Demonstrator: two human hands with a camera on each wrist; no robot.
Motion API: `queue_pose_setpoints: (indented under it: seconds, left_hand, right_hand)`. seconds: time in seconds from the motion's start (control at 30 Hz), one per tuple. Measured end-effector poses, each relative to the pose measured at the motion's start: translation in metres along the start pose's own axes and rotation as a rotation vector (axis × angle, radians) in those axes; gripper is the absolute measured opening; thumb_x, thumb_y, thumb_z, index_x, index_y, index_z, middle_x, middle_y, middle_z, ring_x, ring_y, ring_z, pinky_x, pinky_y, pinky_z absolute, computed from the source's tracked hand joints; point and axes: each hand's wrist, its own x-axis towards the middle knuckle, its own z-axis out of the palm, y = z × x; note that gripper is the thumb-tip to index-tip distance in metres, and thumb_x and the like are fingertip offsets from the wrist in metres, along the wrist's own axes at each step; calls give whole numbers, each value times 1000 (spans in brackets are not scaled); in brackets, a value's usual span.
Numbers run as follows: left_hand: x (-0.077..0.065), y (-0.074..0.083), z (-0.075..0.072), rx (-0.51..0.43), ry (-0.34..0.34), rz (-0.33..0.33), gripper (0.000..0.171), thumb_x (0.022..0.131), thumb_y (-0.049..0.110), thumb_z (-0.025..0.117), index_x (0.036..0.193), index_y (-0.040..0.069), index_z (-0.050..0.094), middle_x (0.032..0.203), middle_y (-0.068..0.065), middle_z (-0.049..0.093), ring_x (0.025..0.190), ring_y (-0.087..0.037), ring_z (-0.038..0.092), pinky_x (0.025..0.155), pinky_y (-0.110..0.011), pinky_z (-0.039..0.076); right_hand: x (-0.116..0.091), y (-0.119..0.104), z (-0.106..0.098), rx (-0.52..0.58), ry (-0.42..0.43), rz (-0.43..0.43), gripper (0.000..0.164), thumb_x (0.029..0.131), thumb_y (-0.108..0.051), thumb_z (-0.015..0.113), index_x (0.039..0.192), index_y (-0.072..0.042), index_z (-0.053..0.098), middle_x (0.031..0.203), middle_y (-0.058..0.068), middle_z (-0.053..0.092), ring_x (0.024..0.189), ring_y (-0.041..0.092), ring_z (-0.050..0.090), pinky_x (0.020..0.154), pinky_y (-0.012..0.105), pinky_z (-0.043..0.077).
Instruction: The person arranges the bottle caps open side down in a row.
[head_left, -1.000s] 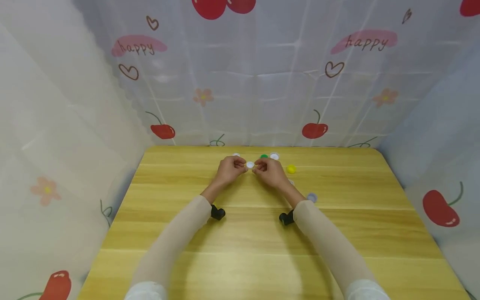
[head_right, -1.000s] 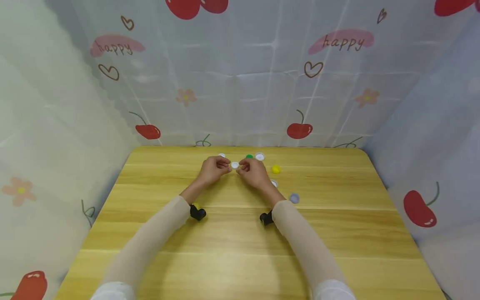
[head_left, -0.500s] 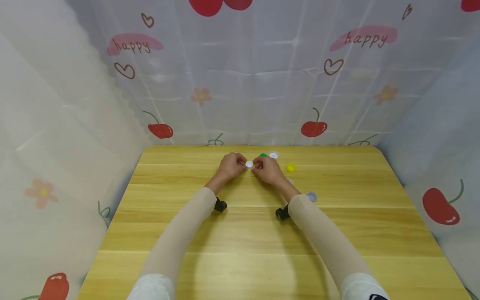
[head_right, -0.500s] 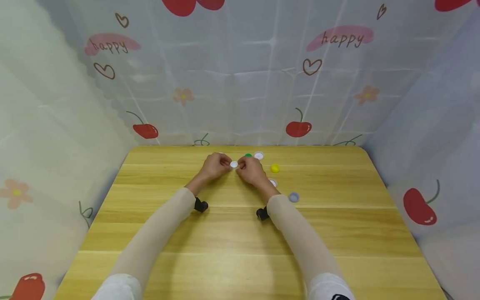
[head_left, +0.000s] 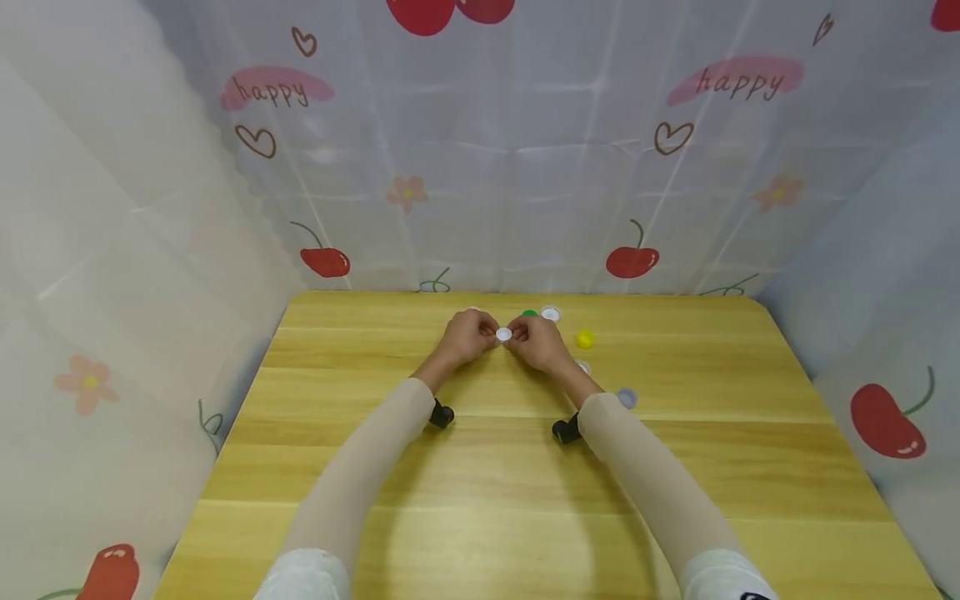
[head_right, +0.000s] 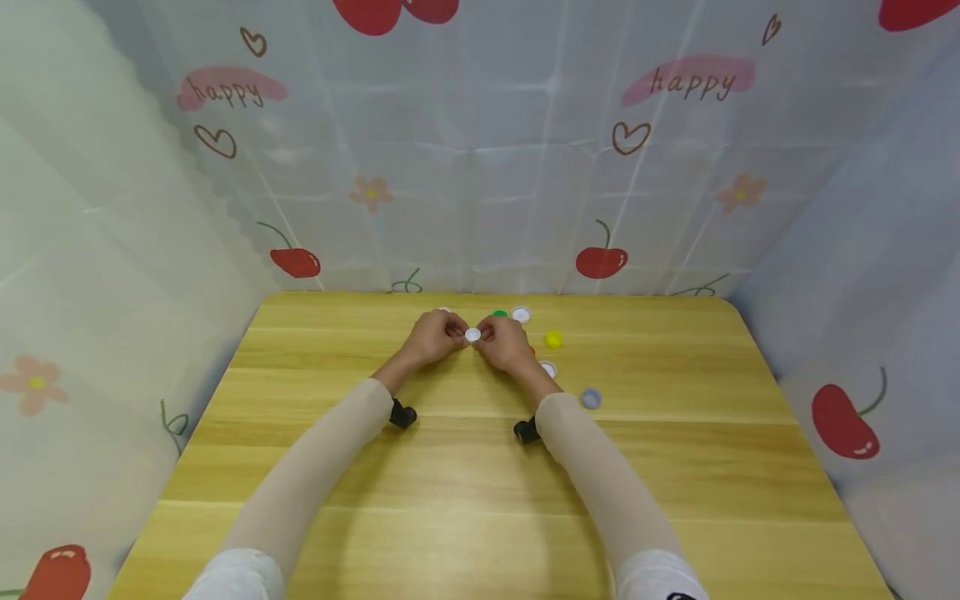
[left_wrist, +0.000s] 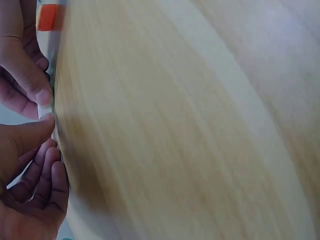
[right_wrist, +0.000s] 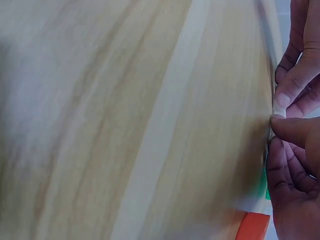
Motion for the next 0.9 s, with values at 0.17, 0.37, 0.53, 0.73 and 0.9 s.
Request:
queue_pose_setpoints:
  seconds: [0.17,0.37,0.53,0.73,0.9]
  left_hand:
    - [-5,-1,-8,-19,-37,50,14,99,13,77,112,7,79,108,-8,75,98,-20,70,88,-33,59]
    - [-24,4,-16,-92,-37,140,16,102,17,77,116,9,79,110,-6,75,97,-18,70,89,-34,60]
    - [-50,3,-9,-127,-17,200,17,100,22,79,115,13,80,109,0,76,95,-12,69,90,-32,61]
    - [-86,8,0,-185,20,261,20,99,26,81,116,16,79,109,3,72,96,-9,69,91,-30,61]
    - [-115,15,5,-200,44,319,22,98,26,82,117,16,79,111,4,72,97,-8,69,91,-28,61]
  right_hand:
    - [-6,0,-5,27,0,-54,26,100,-16,77,120,0,75,108,15,77,97,26,73,90,41,62]
    - [-25,3,-13,147,32,-111,23,99,-14,79,118,-2,76,102,13,76,91,23,72,84,34,61]
    - [-52,5,-10,239,13,-111,25,98,-18,81,120,-7,76,102,10,76,89,15,70,79,24,58]
    - [-84,3,-8,306,24,-170,25,95,-16,84,118,-10,77,100,8,76,87,14,69,77,22,58]
    - [-109,0,-9,333,12,-236,26,93,-11,85,117,-12,75,100,4,73,86,11,68,76,23,59]
